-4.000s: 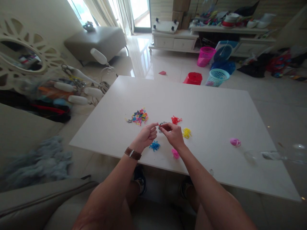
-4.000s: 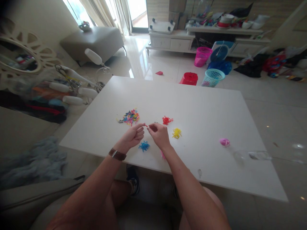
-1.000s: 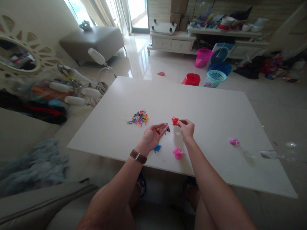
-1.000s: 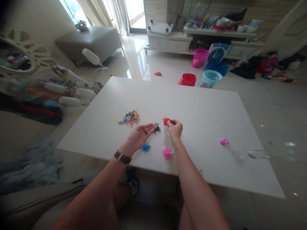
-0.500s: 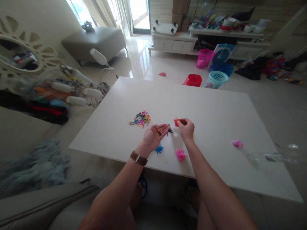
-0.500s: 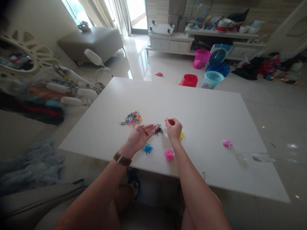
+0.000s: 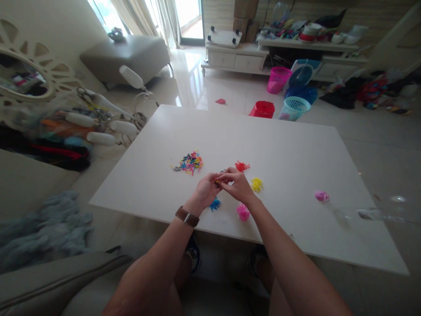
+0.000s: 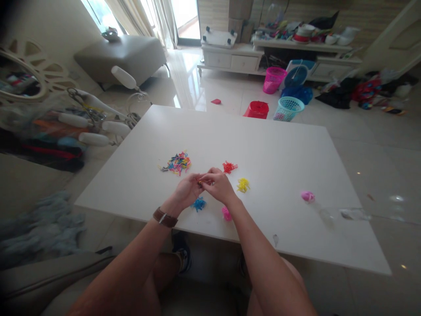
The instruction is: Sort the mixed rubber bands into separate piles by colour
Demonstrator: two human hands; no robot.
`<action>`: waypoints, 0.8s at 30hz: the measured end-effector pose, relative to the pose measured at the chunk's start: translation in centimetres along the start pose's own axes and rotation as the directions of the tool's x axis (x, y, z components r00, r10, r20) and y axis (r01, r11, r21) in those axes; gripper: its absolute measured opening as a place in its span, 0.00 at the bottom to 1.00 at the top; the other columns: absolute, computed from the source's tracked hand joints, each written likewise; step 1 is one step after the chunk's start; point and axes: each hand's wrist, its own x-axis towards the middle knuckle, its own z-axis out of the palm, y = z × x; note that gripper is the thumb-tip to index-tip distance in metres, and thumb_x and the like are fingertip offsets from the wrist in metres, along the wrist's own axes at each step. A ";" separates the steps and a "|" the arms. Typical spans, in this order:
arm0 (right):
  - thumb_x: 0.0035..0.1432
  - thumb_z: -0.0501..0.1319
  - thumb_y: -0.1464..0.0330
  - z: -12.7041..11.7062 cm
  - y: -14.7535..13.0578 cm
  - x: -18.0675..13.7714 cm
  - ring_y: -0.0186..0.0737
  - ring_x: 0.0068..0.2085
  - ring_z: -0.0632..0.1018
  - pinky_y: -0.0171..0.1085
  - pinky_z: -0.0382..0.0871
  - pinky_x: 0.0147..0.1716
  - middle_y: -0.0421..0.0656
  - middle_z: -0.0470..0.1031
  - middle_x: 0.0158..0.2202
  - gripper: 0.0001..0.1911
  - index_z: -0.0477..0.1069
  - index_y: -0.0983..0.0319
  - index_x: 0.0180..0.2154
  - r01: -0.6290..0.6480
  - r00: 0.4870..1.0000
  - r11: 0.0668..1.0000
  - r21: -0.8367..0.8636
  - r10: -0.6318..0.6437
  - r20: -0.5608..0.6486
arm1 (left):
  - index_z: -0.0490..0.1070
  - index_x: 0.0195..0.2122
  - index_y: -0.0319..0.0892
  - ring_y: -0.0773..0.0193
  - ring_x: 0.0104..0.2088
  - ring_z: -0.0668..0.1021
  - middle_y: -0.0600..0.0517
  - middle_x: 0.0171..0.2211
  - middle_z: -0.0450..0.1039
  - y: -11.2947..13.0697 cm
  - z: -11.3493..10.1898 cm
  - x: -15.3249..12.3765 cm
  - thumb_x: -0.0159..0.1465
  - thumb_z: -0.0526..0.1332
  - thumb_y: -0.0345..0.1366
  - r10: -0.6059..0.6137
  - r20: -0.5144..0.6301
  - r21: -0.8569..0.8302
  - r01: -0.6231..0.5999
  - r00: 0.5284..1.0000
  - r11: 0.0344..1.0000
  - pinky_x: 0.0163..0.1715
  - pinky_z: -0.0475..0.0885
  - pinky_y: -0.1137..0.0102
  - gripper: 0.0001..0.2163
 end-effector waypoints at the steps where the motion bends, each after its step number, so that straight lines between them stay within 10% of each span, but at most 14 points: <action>1: 0.56 0.67 0.72 -0.1 -0.1 0.0 0.36 0.34 0.75 0.36 0.71 0.35 0.42 0.73 0.33 0.06 0.83 0.58 0.34 -0.017 1.000 1.000 0.023 0.017 -0.007 | 0.74 0.29 0.35 0.68 0.26 0.76 0.48 0.25 0.75 -0.1 0.0 0.1 0.63 0.55 0.23 0.004 -0.005 -0.003 -0.004 1.000 1.000 0.27 0.71 0.76 0.10; 18: 0.53 0.69 0.66 0.2 -0.6 0.3 0.34 0.32 0.74 0.34 0.68 0.29 0.43 0.76 0.35 0.05 0.83 0.60 0.33 -0.138 0.968 0.969 0.204 0.175 -0.178 | 0.73 0.28 0.35 0.70 0.26 0.77 0.49 0.24 0.74 -0.5 -0.4 0.6 0.63 0.55 0.19 0.015 -0.086 -0.091 -0.022 0.996 0.996 0.36 0.77 0.75 0.11; 24: 0.55 0.68 0.63 -1.5 0.0 0.7 0.37 0.34 0.78 0.36 0.73 0.33 0.44 0.78 0.35 0.08 0.81 0.61 0.32 -0.131 0.898 0.969 0.207 0.205 -0.389 | 0.76 0.36 0.30 0.61 0.40 0.84 0.40 0.36 0.81 -0.4 -0.4 0.4 0.62 0.58 0.19 0.028 -0.067 -0.042 -0.031 0.997 0.999 0.48 0.79 0.70 0.08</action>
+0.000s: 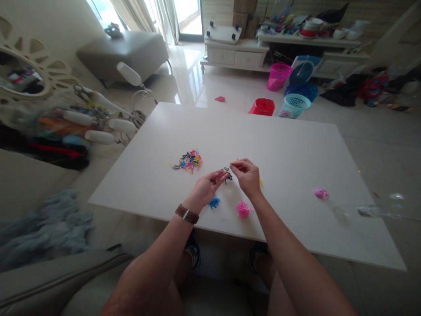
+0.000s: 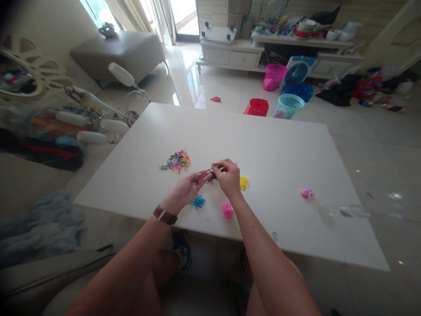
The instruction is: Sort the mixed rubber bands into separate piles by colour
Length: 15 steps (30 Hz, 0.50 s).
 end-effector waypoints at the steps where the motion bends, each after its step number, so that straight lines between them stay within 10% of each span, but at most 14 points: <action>1: 0.55 0.68 0.63 -0.6 0.2 0.3 0.38 0.34 0.78 0.37 0.73 0.34 0.44 0.78 0.34 0.08 0.80 0.61 0.33 -0.023 0.999 1.000 -0.001 0.023 -0.032 | 0.76 0.36 0.29 0.59 0.41 0.84 0.38 0.37 0.81 0.1 0.0 -0.1 0.63 0.57 0.19 0.002 -0.007 0.012 -0.002 1.000 1.000 0.49 0.79 0.70 0.08; 8: 0.49 0.71 0.60 -6.8 2.9 2.0 0.41 0.29 0.80 0.39 0.75 0.32 0.42 0.78 0.28 0.14 0.73 0.62 0.33 -0.177 0.969 0.965 -0.192 0.136 -0.206 | 0.76 0.36 0.29 0.59 0.43 0.85 0.37 0.38 0.81 0.2 0.0 -0.3 0.65 0.57 0.19 0.052 -0.024 0.066 -0.050 0.998 0.997 0.51 0.78 0.71 0.08; 15: 0.49 0.67 0.67 -10.6 5.3 1.4 0.42 0.30 0.81 0.39 0.73 0.35 0.43 0.80 0.27 0.05 0.76 0.61 0.29 -0.279 0.957 0.801 -0.531 0.281 -0.079 | 0.77 0.35 0.29 0.58 0.44 0.84 0.36 0.40 0.81 0.0 -0.1 0.0 0.65 0.58 0.18 0.082 -0.006 0.077 -0.081 0.997 0.994 0.52 0.78 0.71 0.08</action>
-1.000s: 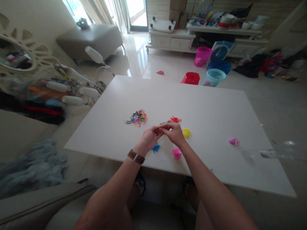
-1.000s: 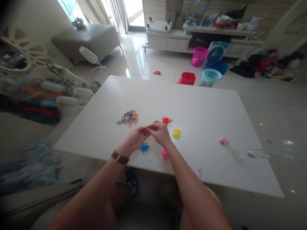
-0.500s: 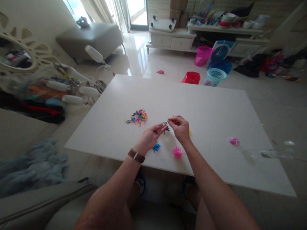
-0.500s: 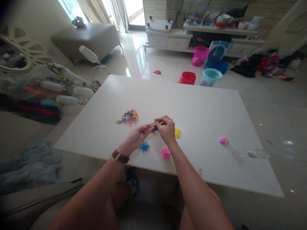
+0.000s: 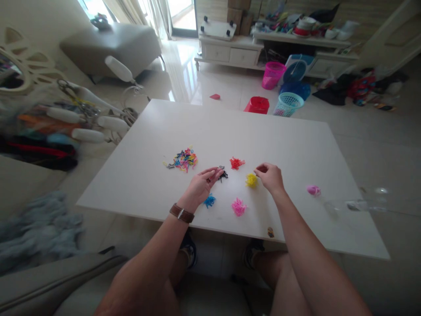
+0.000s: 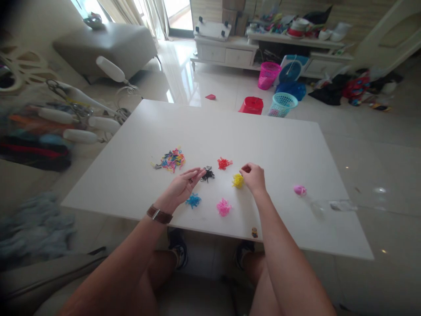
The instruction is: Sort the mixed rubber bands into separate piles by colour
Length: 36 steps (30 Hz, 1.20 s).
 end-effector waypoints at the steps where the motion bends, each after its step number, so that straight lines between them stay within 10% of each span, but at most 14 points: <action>1: 0.50 0.67 0.67 -0.1 0.2 0.0 0.42 0.31 0.81 0.39 0.73 0.37 0.43 0.80 0.27 0.04 0.77 0.61 0.29 0.007 1.000 0.999 -0.051 -0.006 0.019 | 0.77 0.35 0.29 0.58 0.44 0.84 0.37 0.40 0.81 0.0 0.0 0.0 0.65 0.58 0.19 -0.002 0.000 0.002 0.002 1.000 1.000 0.52 0.78 0.71 0.08; 15: 0.51 0.66 0.67 0.1 0.5 -0.3 0.41 0.34 0.79 0.38 0.71 0.40 0.44 0.81 0.30 0.10 0.82 0.62 0.36 0.028 0.994 0.960 -0.279 0.002 0.105 | 0.75 0.39 0.30 0.57 0.46 0.84 0.36 0.40 0.81 -0.3 0.2 0.1 0.65 0.58 0.19 -0.041 -0.029 0.008 0.041 0.999 0.999 0.52 0.78 0.70 0.07; 21: 0.54 0.66 0.63 1.1 -3.5 -1.7 0.38 0.31 0.76 0.38 0.72 0.36 0.43 0.79 0.31 0.09 0.80 0.62 0.33 0.184 0.981 0.980 0.070 -0.188 0.054 | 0.76 0.44 0.29 0.56 0.46 0.84 0.35 0.41 0.81 -0.3 0.2 0.1 0.66 0.57 0.23 -0.132 0.013 0.026 0.132 0.991 0.991 0.49 0.79 0.69 0.10; 25: 0.57 0.67 0.63 2.7 -6.7 -3.4 0.34 0.31 0.75 0.35 0.71 0.32 0.43 0.77 0.34 0.10 0.81 0.61 0.37 0.356 0.886 0.889 0.289 -0.420 0.198 | 0.77 0.43 0.28 0.58 0.43 0.84 0.36 0.40 0.81 -0.3 0.3 -0.1 0.65 0.55 0.23 -0.175 0.076 0.054 0.171 0.982 0.984 0.47 0.80 0.70 0.11; 36: 0.60 0.64 0.67 4.1 -7.2 -3.8 0.34 0.32 0.76 0.35 0.71 0.34 0.43 0.78 0.34 0.08 0.82 0.60 0.38 0.395 0.836 0.864 0.313 -0.479 0.268 | 0.79 0.39 0.28 0.64 0.37 0.84 0.37 0.39 0.82 -0.8 0.1 -0.1 0.61 0.58 0.19 -0.149 0.123 0.175 0.127 0.981 0.976 0.45 0.79 0.73 0.10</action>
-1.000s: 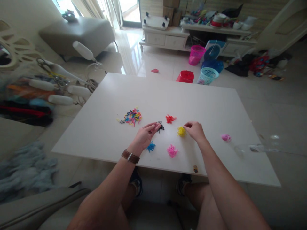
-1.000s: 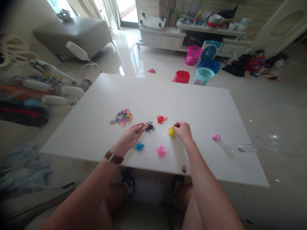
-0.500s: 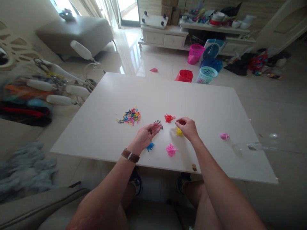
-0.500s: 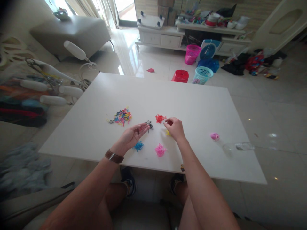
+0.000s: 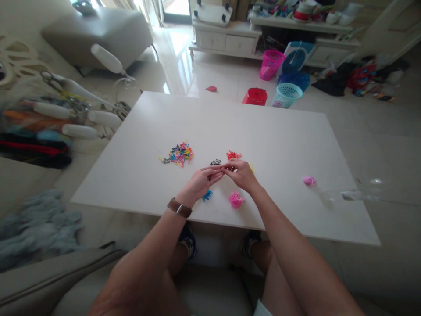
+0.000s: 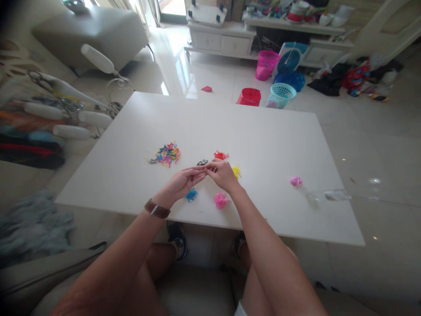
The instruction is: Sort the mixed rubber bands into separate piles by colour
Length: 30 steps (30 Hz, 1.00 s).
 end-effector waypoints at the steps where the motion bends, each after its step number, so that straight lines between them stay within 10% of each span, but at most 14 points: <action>1: 0.60 0.64 0.67 0.0 0.0 0.0 0.35 0.33 0.77 0.35 0.72 0.35 0.43 0.78 0.34 0.08 0.82 0.60 0.37 -0.007 1.000 1.000 0.006 0.007 -0.015 | 0.79 0.39 0.28 0.62 0.39 0.84 0.36 0.40 0.81 0.0 0.1 0.0 0.61 0.58 0.19 0.003 -0.012 -0.001 -0.003 1.000 1.000 0.46 0.79 0.73 0.10; 6: 0.58 0.65 0.64 -0.6 0.5 0.0 0.39 0.37 0.79 0.37 0.73 0.39 0.45 0.81 0.36 0.08 0.82 0.61 0.35 -0.074 0.991 0.996 0.053 0.079 -0.104 | 0.76 0.43 0.28 0.57 0.45 0.84 0.34 0.43 0.81 0.4 0.2 -0.1 0.61 0.57 0.19 0.027 -0.086 -0.028 -0.029 0.996 0.999 0.48 0.79 0.71 0.12; 9: 0.54 0.67 0.65 -1.8 1.2 -0.3 0.38 0.33 0.79 0.36 0.73 0.36 0.43 0.80 0.31 0.09 0.81 0.62 0.35 -0.220 0.974 0.974 0.056 0.216 0.072 | 0.75 0.48 0.28 0.56 0.46 0.84 0.34 0.43 0.81 0.6 0.1 -0.1 0.61 0.54 0.18 0.038 -0.131 -0.047 -0.044 0.991 0.998 0.51 0.78 0.68 0.16; 15: 0.45 0.69 0.70 -4.7 2.0 -1.5 0.36 0.25 0.77 0.31 0.67 0.24 0.40 0.77 0.22 0.04 0.76 0.62 0.27 -0.443 0.786 0.893 -0.071 0.426 0.449 | 0.72 0.49 0.27 0.56 0.45 0.84 0.35 0.41 0.81 0.9 0.0 -0.1 0.60 0.53 0.19 0.033 -0.153 -0.068 -0.044 0.988 0.997 0.51 0.78 0.68 0.17; 24: 0.38 0.74 0.71 -4.0 3.0 -2.6 0.39 0.25 0.80 0.34 0.74 0.25 0.44 0.79 0.22 0.07 0.77 0.61 0.23 -0.582 0.511 0.759 -0.291 0.620 0.596 | 0.72 0.49 0.28 0.57 0.45 0.84 0.36 0.42 0.81 0.9 -0.2 0.1 0.59 0.54 0.19 0.012 -0.165 -0.079 -0.025 0.986 0.997 0.48 0.79 0.69 0.18; 30: 0.42 0.72 0.71 -4.5 3.6 -2.4 0.41 0.23 0.79 0.36 0.74 0.22 0.45 0.78 0.22 0.05 0.76 0.62 0.22 -0.552 0.602 0.772 -0.315 0.630 0.490 | 0.73 0.49 0.30 0.56 0.46 0.84 0.37 0.41 0.81 0.8 -0.4 0.3 0.59 0.54 0.20 0.007 -0.156 -0.094 -0.022 0.988 0.995 0.48 0.79 0.68 0.18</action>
